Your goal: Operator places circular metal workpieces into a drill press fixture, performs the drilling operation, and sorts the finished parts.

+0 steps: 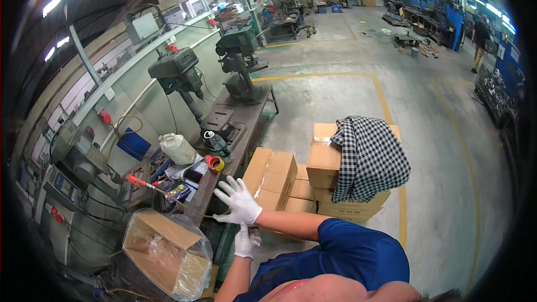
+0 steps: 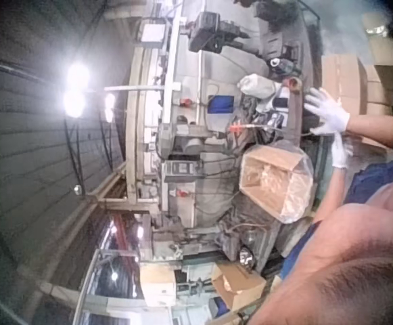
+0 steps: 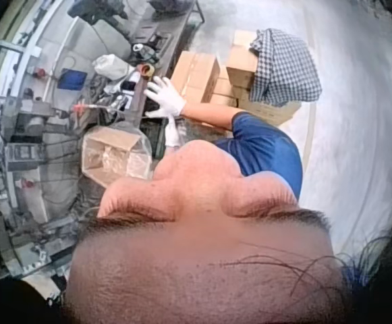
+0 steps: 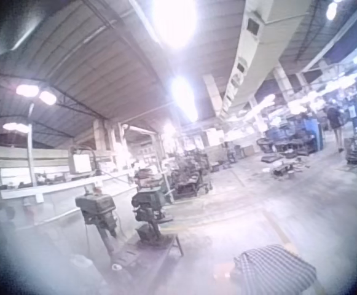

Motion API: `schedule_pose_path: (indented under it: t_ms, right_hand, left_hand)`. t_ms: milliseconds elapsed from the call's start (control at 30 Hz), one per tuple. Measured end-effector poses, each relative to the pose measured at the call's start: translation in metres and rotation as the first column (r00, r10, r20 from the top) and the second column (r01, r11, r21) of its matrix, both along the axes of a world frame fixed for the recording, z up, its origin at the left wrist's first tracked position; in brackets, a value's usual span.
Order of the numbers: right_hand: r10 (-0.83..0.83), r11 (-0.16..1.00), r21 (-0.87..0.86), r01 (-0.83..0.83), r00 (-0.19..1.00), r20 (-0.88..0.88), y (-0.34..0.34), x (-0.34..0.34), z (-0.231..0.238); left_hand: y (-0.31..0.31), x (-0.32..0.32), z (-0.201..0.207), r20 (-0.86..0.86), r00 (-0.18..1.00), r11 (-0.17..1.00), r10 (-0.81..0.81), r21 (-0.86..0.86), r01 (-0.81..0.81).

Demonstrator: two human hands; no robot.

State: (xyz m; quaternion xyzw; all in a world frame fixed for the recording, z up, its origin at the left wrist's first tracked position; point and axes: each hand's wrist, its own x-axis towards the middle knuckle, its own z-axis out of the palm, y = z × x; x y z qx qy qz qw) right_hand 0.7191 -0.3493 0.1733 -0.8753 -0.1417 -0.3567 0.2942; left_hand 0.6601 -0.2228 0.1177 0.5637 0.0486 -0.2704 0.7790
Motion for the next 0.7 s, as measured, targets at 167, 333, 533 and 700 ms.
schedule_pose_path:
  t_ms: [167,333,533,700]
  right_hand:
    - [-0.053,0.997,0.058,0.053,0.999,-0.002,0.008,0.001,0.015]
    - [0.101,0.988,0.11,-0.104,0.994,0.036,0.001,0.003,0.003]
    - [0.55,0.738,0.626,-0.252,0.763,-0.341,0.012,0.016,-0.006]
    - [0.908,0.419,0.719,-0.555,0.26,-0.328,-0.001,-0.006,0.003]
  left_hand:
    - [-0.013,0.003,0.012,0.298,0.947,0.983,0.121,0.097,-0.157]
    - [-0.009,-0.02,0.03,0.335,0.86,0.867,-0.384,0.45,0.212]
    - [0.002,-0.005,0.044,0.39,0.888,0.929,-0.243,0.356,0.098]
    - [0.082,-0.01,0.057,0.488,0.873,0.998,0.015,0.045,-0.043]
